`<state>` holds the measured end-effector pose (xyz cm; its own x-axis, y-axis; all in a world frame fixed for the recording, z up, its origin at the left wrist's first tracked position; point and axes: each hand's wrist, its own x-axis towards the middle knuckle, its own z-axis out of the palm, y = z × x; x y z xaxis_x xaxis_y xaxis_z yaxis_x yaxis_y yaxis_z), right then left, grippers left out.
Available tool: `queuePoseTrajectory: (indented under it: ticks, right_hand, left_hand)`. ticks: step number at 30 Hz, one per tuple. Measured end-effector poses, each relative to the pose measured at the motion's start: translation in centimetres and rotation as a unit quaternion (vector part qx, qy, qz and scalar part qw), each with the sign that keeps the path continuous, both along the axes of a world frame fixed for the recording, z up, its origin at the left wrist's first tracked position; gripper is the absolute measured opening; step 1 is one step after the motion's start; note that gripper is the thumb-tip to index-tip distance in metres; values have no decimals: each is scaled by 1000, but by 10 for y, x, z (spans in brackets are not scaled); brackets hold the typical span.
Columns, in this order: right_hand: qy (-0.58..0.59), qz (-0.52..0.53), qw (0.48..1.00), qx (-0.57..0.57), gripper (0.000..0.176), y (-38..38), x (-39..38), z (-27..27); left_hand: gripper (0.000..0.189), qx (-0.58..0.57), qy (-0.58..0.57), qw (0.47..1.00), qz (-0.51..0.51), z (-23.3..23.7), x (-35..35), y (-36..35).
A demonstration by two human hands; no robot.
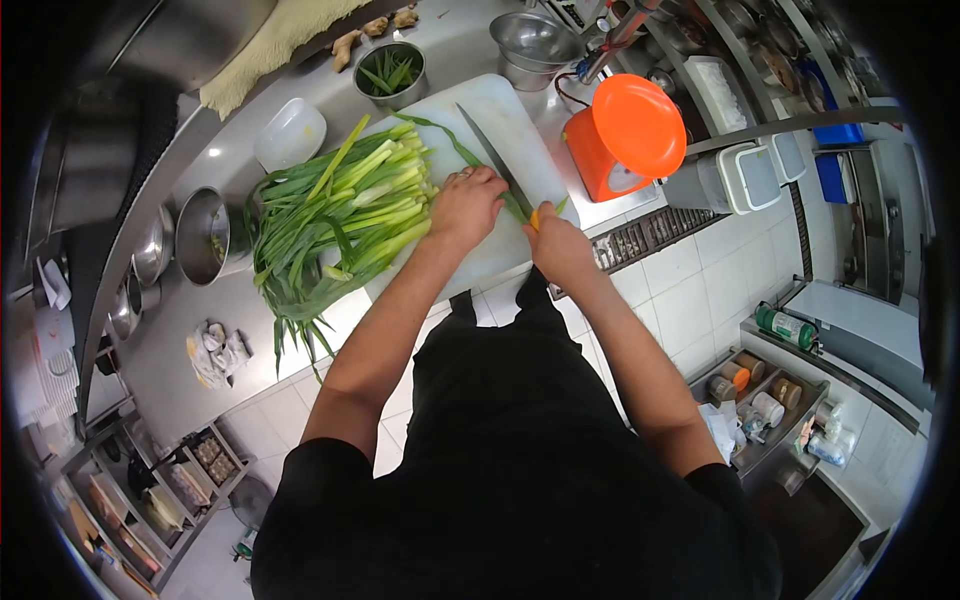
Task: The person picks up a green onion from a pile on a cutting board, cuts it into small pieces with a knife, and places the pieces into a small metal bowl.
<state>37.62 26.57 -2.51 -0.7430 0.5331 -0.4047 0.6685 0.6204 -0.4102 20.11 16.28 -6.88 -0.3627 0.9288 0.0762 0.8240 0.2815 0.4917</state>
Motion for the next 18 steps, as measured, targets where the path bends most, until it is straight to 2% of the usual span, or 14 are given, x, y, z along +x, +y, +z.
queuePoseTrajectory:
  ticks: [3,10,14,18]
  right_hand:
    - [-20,10,1000,-2,36,3,-3,15]
    - [-85,-4,996,-6,34,-30,57,50]
    - [-95,-27,995,-16,35,-39,64,27]
    - [-49,-26,998,6,36,-32,37,-3]
  left_hand:
    - [25,0,4,1000,2,-1,1,0]
    - [26,3,8,1000,20,-1,3,1]
    - [26,15,10,999,28,-2,6,-1]
    - [26,4,9,1000,30,0,7,-1]
